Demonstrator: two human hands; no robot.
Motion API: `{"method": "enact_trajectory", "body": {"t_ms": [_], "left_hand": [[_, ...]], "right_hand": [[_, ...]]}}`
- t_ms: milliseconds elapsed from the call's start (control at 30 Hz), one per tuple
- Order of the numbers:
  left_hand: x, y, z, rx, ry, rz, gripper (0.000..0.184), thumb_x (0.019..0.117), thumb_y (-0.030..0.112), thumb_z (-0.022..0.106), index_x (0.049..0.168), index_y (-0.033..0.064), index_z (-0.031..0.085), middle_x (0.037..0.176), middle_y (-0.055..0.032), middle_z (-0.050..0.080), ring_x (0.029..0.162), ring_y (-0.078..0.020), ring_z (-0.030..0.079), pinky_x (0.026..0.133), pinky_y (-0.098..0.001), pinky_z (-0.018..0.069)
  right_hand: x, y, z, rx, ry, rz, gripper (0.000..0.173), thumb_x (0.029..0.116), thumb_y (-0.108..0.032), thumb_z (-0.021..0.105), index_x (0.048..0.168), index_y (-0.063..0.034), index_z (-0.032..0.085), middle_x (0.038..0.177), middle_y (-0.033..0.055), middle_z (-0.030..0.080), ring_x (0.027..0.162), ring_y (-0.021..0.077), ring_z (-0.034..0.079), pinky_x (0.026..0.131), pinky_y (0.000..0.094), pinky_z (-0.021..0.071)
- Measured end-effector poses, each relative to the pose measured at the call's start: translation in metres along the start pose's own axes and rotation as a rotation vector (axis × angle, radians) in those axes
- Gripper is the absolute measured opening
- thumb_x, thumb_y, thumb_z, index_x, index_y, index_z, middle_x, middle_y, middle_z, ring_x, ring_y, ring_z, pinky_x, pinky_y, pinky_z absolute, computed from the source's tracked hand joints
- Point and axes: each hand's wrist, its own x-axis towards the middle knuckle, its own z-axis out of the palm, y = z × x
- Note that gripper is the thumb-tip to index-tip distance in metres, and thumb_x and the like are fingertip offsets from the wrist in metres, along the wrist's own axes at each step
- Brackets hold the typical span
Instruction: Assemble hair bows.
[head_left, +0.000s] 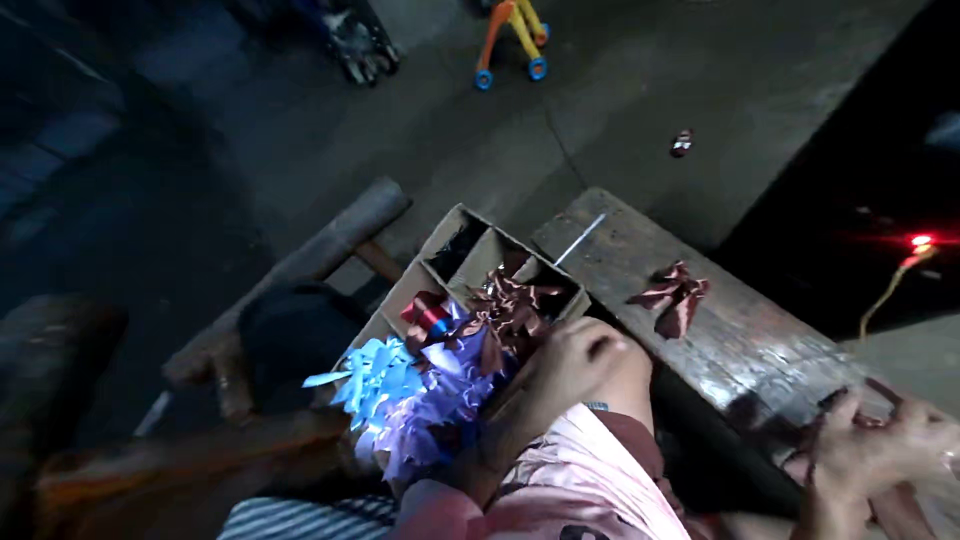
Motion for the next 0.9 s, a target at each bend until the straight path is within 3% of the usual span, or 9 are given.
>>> {"method": "enact_trajectory", "body": {"t_ms": [100, 200, 267, 400, 500, 567, 700, 800, 900], "left_hand": [[-0.015, -0.035, -0.065, 0.366, 0.280, -0.260, 0.026, 0.1006, 0.026, 0.064, 0.114, 0.0066, 0.074, 0.119, -0.0158, 0.069, 0.111, -0.0340, 0.065, 0.093, -0.0586, 0.0497], [-0.020, -0.078, -0.105, 0.411, 0.240, -0.560, 0.053, 0.0979, 0.040, 0.068, 0.138, 0.0066, 0.061, 0.142, -0.0239, 0.054, 0.135, -0.0462, 0.045, 0.105, -0.0727, 0.0299], [-0.022, -0.109, -0.114, 0.240, 0.150, -0.596, 0.049, 0.0948, 0.036, 0.074, 0.131, 0.0040, 0.065, 0.138, -0.0235, 0.058, 0.133, -0.0424, 0.050, 0.110, -0.0663, 0.0353], [-0.028, -0.128, -0.113, -0.067, 0.183, -0.538, 0.020, 0.0976, 0.015, 0.069, 0.108, -0.0017, 0.070, 0.115, -0.0170, 0.067, 0.108, -0.0263, 0.064, 0.096, -0.0479, 0.0506], [-0.030, -0.125, -0.114, -0.144, 0.186, -0.538, 0.025, 0.0994, 0.014, 0.067, 0.118, -0.0022, 0.065, 0.112, -0.0145, 0.067, 0.096, -0.0195, 0.064, 0.085, -0.0382, 0.0533], [-0.029, -0.129, -0.112, -0.061, 0.086, -0.520, 0.044, 0.0954, 0.022, 0.073, 0.133, 0.0021, 0.061, 0.133, -0.0187, 0.061, 0.119, -0.0298, 0.060, 0.101, -0.0487, 0.0486], [-0.025, -0.136, -0.104, 0.039, 0.093, -0.480, 0.034, 0.0914, 0.021, 0.078, 0.116, -0.0007, 0.070, 0.127, -0.0236, 0.061, 0.125, -0.0388, 0.053, 0.106, -0.0588, 0.0413], [-0.029, -0.128, -0.107, -0.093, 0.225, -0.432, 0.025, 0.0912, 0.012, 0.076, 0.110, -0.0025, 0.069, 0.125, -0.0218, 0.061, 0.120, -0.0315, 0.056, 0.101, -0.0498, 0.0472], [-0.034, -0.107, -0.114, -0.280, 0.360, -0.320, 0.020, 0.0910, 0.004, 0.070, 0.110, -0.0029, 0.066, 0.126, -0.0126, 0.063, 0.103, -0.0133, 0.064, 0.087, -0.0316, 0.0546]], "right_hand": [[-0.008, -0.068, 0.020, 0.164, -0.167, -0.243, 0.033, 0.0998, -0.016, 0.055, 0.115, 0.0096, 0.069, 0.120, 0.0392, 0.062, 0.115, 0.0573, 0.059, 0.100, 0.0657, 0.0441], [-0.035, -0.135, 0.055, 0.344, -0.340, -0.419, 0.033, 0.0977, -0.023, 0.059, 0.104, 0.0055, 0.074, 0.111, 0.0297, 0.069, 0.109, 0.0504, 0.063, 0.092, 0.0669, 0.0473], [-0.056, -0.177, 0.072, 0.387, -0.469, -0.525, 0.034, 0.0952, -0.035, 0.065, 0.101, -0.0033, 0.077, 0.110, 0.0215, 0.071, 0.107, 0.0446, 0.065, 0.087, 0.0659, 0.0490], [-0.085, -0.225, 0.100, 0.373, -0.666, -0.639, 0.033, 0.0863, -0.032, 0.079, 0.103, -0.0042, 0.078, 0.125, 0.0286, 0.062, 0.117, 0.0535, 0.056, 0.089, 0.0739, 0.0399], [-0.087, -0.228, 0.108, 0.401, -0.643, -0.607, 0.015, 0.0867, -0.016, 0.078, 0.097, -0.0056, 0.079, 0.121, 0.0276, 0.063, 0.114, 0.0538, 0.057, 0.087, 0.0737, 0.0395], [-0.082, -0.223, 0.106, 0.480, -0.667, -0.541, 0.013, 0.0899, -0.016, 0.075, 0.095, -0.0057, 0.079, 0.118, 0.0239, 0.066, 0.114, 0.0512, 0.056, 0.088, 0.0722, 0.0386], [-0.066, -0.208, 0.098, 0.708, -0.754, -0.367, 0.016, 0.0943, -0.013, 0.069, 0.101, -0.0004, 0.077, 0.106, 0.0170, 0.073, 0.107, 0.0352, 0.065, 0.092, 0.0578, 0.0472], [-0.056, -0.198, 0.091, 0.895, -0.862, -0.165, 0.016, 0.0975, -0.006, 0.065, 0.109, 0.0028, 0.072, 0.100, 0.0095, 0.073, 0.091, 0.0083, 0.068, 0.085, 0.0268, 0.0567], [-0.050, -0.191, 0.082, 1.114, -0.887, 0.019, 0.019, 0.0963, 0.004, 0.061, 0.115, 0.0048, 0.067, 0.101, 0.0048, 0.072, 0.091, 0.0034, 0.068, 0.086, 0.0230, 0.0579]]}}
